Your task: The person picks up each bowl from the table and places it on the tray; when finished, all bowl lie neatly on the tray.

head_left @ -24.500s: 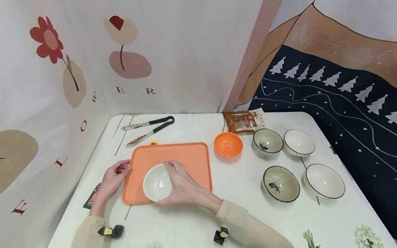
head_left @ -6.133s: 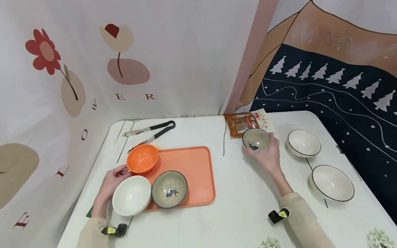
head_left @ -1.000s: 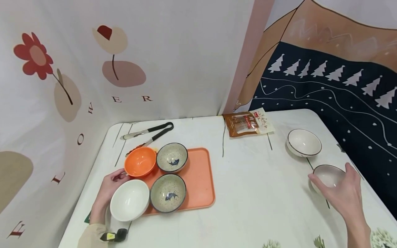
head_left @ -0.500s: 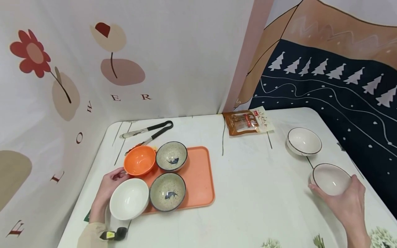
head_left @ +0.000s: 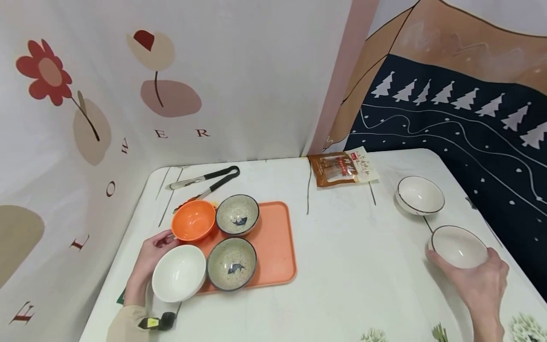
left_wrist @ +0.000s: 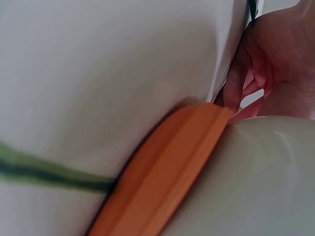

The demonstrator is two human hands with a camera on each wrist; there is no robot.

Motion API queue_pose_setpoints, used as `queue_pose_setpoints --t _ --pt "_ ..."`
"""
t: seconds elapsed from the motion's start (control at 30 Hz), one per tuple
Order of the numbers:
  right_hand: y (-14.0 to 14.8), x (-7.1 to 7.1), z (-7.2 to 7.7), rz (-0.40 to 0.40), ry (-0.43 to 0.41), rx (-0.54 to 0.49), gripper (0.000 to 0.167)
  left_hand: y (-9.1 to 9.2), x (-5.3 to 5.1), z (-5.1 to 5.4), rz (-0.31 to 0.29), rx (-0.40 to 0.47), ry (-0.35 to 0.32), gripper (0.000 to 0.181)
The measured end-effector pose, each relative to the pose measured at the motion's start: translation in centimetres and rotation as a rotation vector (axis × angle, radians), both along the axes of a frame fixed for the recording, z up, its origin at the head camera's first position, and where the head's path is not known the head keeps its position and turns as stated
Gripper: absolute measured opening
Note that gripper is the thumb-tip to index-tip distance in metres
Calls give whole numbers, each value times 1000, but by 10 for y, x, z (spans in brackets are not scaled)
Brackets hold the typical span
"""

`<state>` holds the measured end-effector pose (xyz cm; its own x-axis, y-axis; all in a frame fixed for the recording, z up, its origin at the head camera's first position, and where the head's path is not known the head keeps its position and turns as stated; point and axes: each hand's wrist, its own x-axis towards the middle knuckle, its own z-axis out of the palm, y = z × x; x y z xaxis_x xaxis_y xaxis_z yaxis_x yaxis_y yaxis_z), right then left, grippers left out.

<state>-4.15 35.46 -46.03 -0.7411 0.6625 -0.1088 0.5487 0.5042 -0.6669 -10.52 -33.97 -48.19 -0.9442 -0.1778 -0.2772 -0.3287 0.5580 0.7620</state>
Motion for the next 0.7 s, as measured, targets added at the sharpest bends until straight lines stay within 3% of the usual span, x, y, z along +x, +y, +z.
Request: queue_pose_setpoints --t 0.3,0.7 --pt "-16 -1 -2 1 103 -18 124 2 -1 1 -7 0 37 54" --pt "-47 -7 3 122 137 -50 120 1 0 0 -8 -8 40 54"
